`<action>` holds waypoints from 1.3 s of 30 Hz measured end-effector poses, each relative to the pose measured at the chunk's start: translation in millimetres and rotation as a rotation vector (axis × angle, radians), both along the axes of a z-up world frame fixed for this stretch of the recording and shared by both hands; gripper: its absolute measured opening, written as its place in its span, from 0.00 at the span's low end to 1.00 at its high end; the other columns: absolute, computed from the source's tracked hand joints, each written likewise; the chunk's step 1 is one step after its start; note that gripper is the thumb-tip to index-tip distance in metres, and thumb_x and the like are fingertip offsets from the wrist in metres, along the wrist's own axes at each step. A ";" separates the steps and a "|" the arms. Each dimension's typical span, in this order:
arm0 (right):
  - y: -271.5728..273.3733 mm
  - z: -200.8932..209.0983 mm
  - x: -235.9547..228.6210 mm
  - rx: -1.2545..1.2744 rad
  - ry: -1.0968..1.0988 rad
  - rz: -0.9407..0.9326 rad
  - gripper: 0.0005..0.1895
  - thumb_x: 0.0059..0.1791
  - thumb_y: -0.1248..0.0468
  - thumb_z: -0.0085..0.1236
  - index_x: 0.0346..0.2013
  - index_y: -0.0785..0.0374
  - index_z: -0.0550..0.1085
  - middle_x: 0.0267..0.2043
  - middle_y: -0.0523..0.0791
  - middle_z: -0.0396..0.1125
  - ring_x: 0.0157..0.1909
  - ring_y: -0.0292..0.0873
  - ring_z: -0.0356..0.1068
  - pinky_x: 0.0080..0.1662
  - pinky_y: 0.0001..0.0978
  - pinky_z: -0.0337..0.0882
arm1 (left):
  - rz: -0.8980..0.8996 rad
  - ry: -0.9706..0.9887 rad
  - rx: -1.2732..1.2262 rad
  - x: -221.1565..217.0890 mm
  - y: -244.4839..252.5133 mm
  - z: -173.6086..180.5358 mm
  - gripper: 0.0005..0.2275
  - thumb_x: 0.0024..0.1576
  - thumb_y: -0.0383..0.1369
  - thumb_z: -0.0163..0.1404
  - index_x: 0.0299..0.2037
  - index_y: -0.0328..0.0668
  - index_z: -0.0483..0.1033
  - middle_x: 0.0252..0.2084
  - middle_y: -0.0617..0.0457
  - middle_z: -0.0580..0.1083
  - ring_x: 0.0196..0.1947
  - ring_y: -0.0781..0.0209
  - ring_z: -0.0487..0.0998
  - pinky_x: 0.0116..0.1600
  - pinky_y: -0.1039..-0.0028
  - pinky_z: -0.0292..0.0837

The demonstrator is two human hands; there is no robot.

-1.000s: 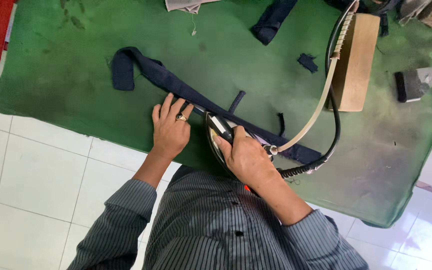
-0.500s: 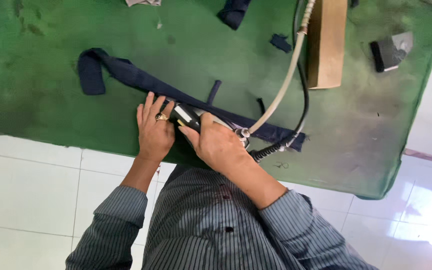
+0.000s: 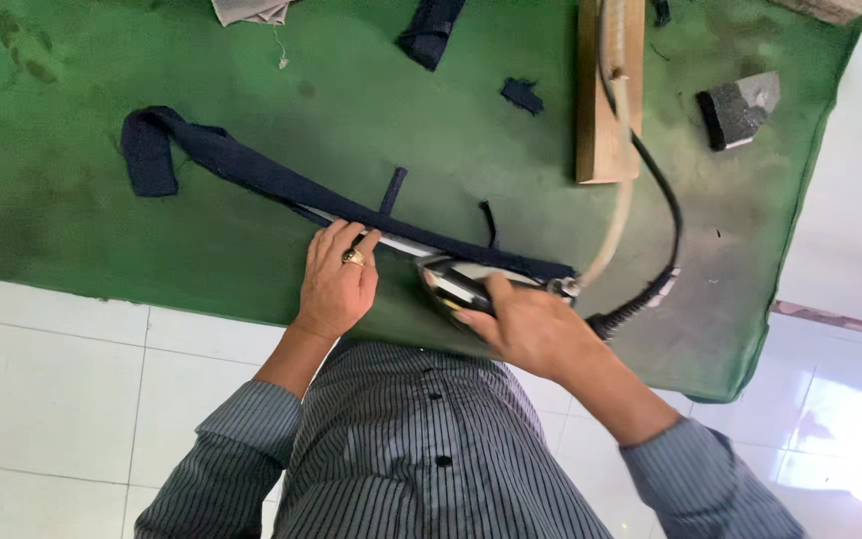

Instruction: The person irons a dark blue fabric strap on a green ironing board. They repeatedly fold the strap, press it with a steam iron, and flip it over to iron the other side. The person also handles other fabric pieces and a wooden block on the table.

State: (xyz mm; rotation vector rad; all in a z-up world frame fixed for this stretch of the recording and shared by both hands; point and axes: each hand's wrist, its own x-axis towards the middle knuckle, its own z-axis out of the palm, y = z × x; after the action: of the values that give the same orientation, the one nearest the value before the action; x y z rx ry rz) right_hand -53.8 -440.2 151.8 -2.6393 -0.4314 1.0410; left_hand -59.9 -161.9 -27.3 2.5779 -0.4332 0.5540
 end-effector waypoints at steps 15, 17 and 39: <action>-65.5 -14.4 -10.3 -0.099 -0.103 0.174 0.28 0.51 0.33 0.38 0.48 0.52 0.66 0.25 0.49 0.73 0.32 0.53 0.79 0.40 0.44 0.77 | -0.098 0.025 -0.071 12.8 -29.6 24.5 0.16 0.60 0.28 0.45 0.57 0.43 0.76 0.56 0.45 0.73 0.61 0.43 0.72 0.61 0.54 0.65; -66.3 -14.1 -9.8 -0.110 -0.097 0.159 0.30 0.51 0.32 0.42 0.44 0.55 0.67 0.24 0.51 0.73 0.32 0.54 0.79 0.40 0.45 0.77 | -0.088 0.037 -0.085 13.2 -29.6 20.4 0.16 0.60 0.28 0.43 0.57 0.43 0.77 0.56 0.46 0.74 0.61 0.44 0.72 0.61 0.55 0.65; -64.2 -5.8 2.5 -0.114 -0.051 0.197 0.35 0.46 0.25 0.44 0.42 0.52 0.67 0.21 0.51 0.72 0.30 0.53 0.78 0.39 0.45 0.77 | -0.104 0.060 -0.046 17.0 -26.6 24.4 0.18 0.59 0.30 0.43 0.59 0.45 0.75 0.59 0.48 0.73 0.64 0.47 0.71 0.63 0.56 0.61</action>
State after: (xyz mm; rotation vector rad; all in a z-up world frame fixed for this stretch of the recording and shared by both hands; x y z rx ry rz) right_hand -51.4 -504.5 146.0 -2.7737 -0.6736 1.0861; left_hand -42.9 -188.5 -3.0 2.5041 -0.5247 0.4432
